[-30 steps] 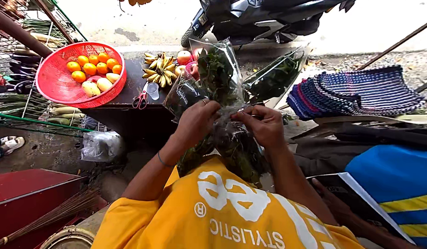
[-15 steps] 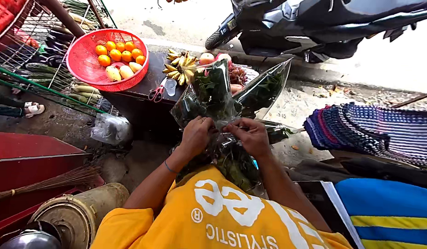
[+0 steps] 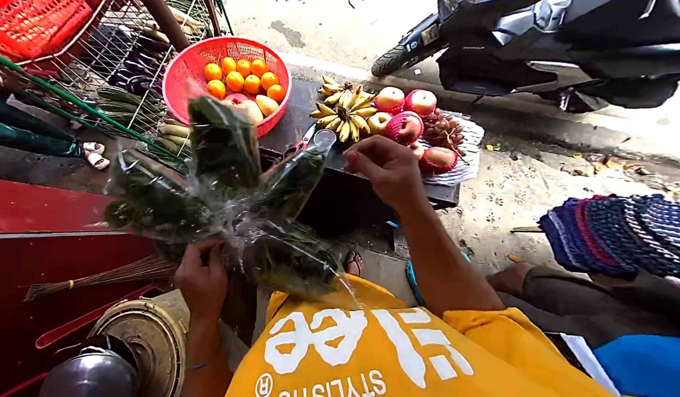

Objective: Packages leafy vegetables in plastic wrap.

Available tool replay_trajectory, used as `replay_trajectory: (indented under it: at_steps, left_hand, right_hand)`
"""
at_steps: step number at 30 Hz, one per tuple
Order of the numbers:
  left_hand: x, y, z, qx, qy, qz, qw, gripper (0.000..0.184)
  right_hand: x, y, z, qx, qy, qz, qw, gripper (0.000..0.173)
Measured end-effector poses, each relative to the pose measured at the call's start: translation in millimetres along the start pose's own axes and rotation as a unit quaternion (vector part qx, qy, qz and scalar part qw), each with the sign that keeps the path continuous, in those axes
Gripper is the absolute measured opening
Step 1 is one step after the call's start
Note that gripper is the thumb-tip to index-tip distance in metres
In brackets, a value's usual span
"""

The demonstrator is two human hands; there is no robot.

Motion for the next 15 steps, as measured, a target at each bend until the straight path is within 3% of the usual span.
replay_trajectory:
  at_steps: [3, 6, 10, 15]
  left_hand:
    - [-43, -51, 25, -0.031, 0.013, 0.034, 0.999, 0.021]
    - [-76, -89, 44, -0.050, 0.013, 0.039, 0.998, 0.023]
    - [-109, -130, 59, -0.069, -0.006, 0.023, 0.997, 0.025]
    - [-126, -159, 61, -0.068, 0.004, 0.033, 0.997, 0.024]
  right_hand:
    - [-32, 98, -86, 0.107, -0.029, -0.202, 0.973, 0.024]
    - [-43, 178, -174, 0.228, -0.054, -0.282, 0.930, 0.034]
    - [-52, 210, -237, 0.377, -0.034, -0.318, 0.869, 0.059]
    - [-67, 221, -253, 0.408, 0.003, -0.395, 0.823, 0.049]
Point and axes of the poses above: each hand's wrist, its own x-axis away from the middle knuckle, its own z-axis out of the back of the hand, y = z × x, the point moved 1 cm from there along -x, towards the middle knuckle, and after that the axes turned 14 degrees about y, right-handed, at the moved point
